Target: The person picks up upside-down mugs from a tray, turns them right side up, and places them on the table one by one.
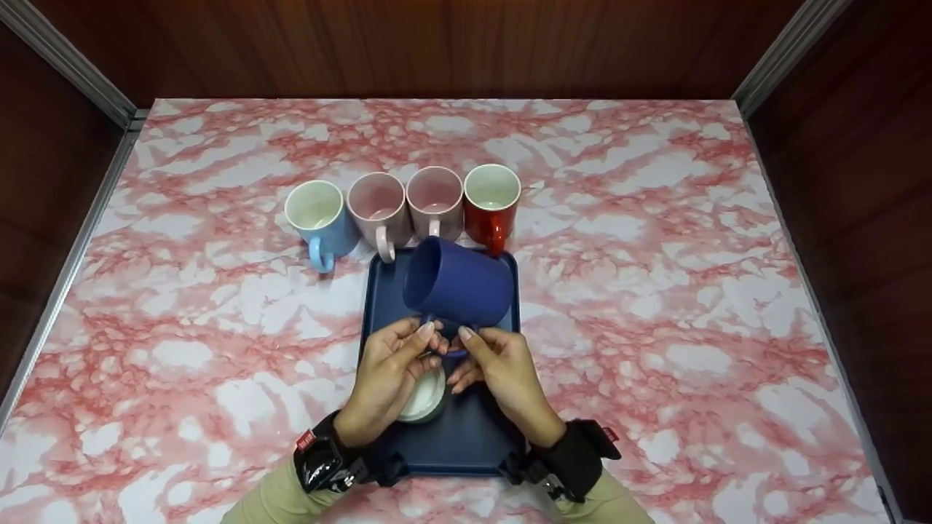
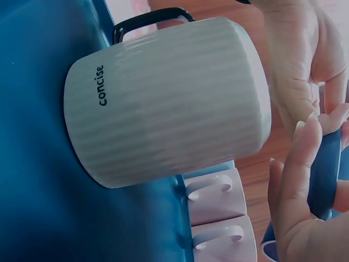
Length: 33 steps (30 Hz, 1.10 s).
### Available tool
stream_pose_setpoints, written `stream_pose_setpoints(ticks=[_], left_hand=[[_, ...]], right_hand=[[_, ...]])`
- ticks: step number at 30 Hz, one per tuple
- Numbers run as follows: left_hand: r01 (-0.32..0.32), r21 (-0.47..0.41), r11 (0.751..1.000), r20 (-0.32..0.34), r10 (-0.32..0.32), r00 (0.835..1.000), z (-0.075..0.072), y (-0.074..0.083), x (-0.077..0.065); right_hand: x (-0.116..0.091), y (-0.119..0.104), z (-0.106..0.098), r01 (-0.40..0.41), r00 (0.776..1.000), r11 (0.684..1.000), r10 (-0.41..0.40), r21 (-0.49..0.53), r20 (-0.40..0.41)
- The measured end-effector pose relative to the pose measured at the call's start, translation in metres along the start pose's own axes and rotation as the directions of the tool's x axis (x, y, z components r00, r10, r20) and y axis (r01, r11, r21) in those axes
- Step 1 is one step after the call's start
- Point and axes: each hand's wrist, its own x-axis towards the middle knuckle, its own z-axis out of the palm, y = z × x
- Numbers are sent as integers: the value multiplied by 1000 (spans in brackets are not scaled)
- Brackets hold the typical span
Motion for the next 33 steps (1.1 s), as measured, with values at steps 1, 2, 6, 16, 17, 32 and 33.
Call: stream_pose_setpoints(ticks=[1,2,6,16,17,32,33], left_hand=[[1,-3,1000,2,-1,1000,0,0,0],[3,-7,1000,3,-3,1000,0,0,0],[16,-10,1000,1,-16,1000,0,-1,0],[48,-2,999,-3,-48,999,1,-6,1],[49,0,999,-4,-49,999,1,-6,1],[38,84,996,-7,-38,999,13,-6,4],[32,91,995,-1,-32,999,14,-5,5]], right_hand=[[0,0,0,-7,1000,1000,7,-20,-9],[0,0,-1,-12,1000,999,11,-44,-14],[-1,-3,-5,-21,1000,985,20,-172,-9],[-6,-10,-21,17,999,924,1,-381,48],[-7,-10,-22,23,999,922,-6,-388,44],[-14,-16,-47,41,989,932,-89,-361,-118],[-15,-18,-49,26,986,930,-86,-367,-146]])
